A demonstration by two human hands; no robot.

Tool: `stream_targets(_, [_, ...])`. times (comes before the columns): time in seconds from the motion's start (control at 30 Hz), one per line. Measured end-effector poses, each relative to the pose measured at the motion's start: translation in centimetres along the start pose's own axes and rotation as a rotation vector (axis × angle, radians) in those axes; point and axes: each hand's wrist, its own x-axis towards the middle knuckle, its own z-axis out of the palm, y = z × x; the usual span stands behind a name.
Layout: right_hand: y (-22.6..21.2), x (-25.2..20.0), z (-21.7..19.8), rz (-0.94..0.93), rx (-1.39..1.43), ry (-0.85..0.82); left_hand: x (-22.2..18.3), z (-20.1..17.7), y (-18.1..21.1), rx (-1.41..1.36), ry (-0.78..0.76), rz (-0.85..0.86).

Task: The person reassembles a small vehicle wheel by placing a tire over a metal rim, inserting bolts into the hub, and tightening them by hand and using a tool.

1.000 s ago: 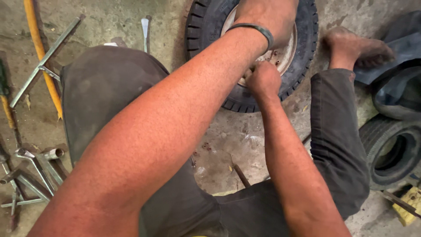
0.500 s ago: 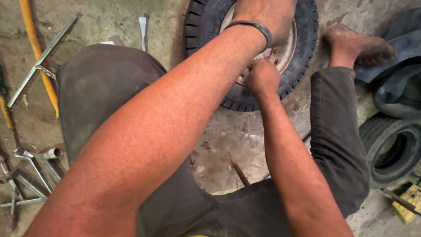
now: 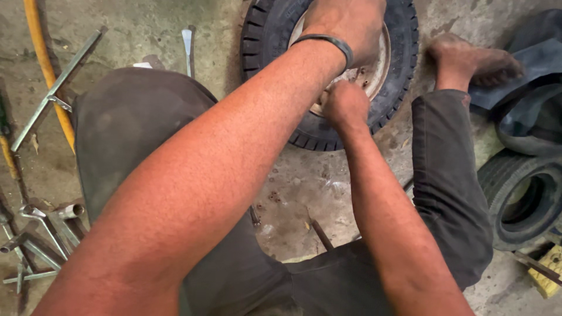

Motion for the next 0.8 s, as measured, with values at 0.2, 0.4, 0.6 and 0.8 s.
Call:
stream_targets(0.2, [0.00, 0.44, 0.31, 0.010, -0.032, -0.026, 0.01, 0.03, -0.13, 0.005, 0.005, 0.007])
stream_targets(0.4, [0.02, 0.57, 0.50, 0.019, -0.029, -0.048, 0.09, -0.19, -0.33, -0.012, 0.005, 0.002])
stream_targets(0.6, [0.20, 0.60, 0.55, 0.027, -0.001, -0.020, 0.02, -0.24, -0.14, 0.011, -0.029, 0.003])
stream_targets(0.8, [0.29, 0.62, 0.88, 0.036, -0.004, -0.010, 0.13, -0.15, -0.31, -0.003, -0.026, 0.009])
